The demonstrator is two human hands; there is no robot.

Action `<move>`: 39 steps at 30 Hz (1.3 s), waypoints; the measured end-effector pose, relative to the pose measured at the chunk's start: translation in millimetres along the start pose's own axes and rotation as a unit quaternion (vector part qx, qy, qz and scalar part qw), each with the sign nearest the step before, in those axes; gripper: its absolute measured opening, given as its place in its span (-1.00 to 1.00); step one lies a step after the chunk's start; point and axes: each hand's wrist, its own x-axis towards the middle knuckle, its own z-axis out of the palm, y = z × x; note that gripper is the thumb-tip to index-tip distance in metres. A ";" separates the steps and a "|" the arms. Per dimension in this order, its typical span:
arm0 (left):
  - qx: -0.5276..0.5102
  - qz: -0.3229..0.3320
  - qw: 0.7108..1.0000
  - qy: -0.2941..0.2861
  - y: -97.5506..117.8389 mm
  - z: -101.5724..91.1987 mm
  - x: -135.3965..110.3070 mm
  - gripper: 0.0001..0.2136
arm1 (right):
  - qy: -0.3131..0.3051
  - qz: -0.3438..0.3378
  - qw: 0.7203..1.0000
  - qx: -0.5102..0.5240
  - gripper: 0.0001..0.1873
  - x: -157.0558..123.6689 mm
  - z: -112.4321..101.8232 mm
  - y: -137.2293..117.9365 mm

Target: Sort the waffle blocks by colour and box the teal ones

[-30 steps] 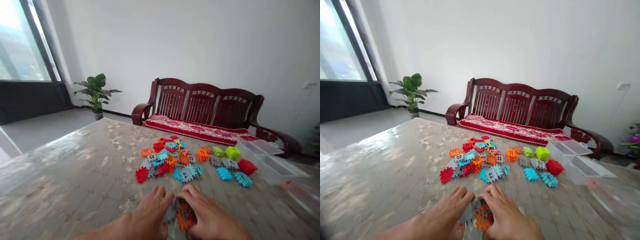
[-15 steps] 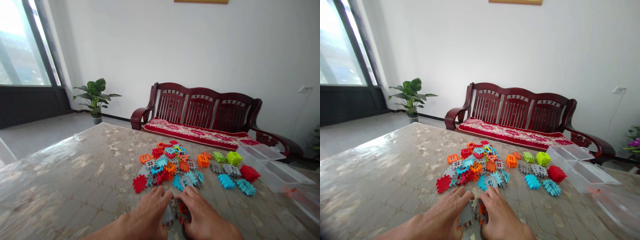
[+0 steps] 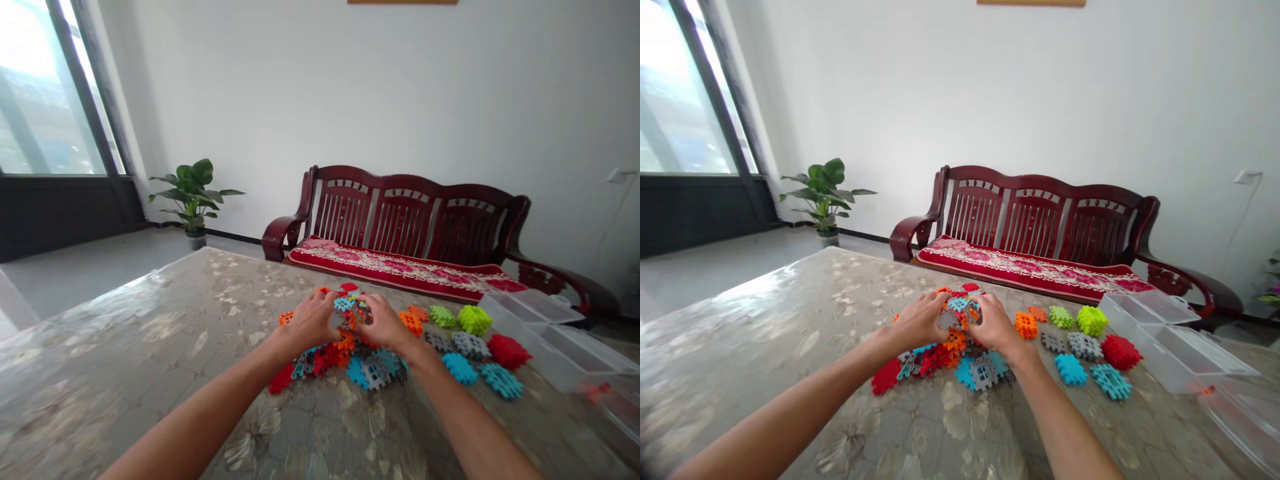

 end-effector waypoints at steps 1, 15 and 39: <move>-0.002 0.001 1.000 0.007 0.7 -0.2 -1.5 -0.41 | 0.004 0.004 1.000 0.006 -0.37 -1.5 -0.5 5.5; -0.001 0.053 0.981 -0.187 59.8 41.5 -73.0 -0.47 | -0.110 0.185 0.970 -0.115 -0.09 -105.7 -29.0 39.6; -0.160 0.030 0.982 -0.096 66.0 75.1 -55.0 -0.45 | -0.068 0.108 0.992 0.000 -0.43 -107.1 -8.3 14.9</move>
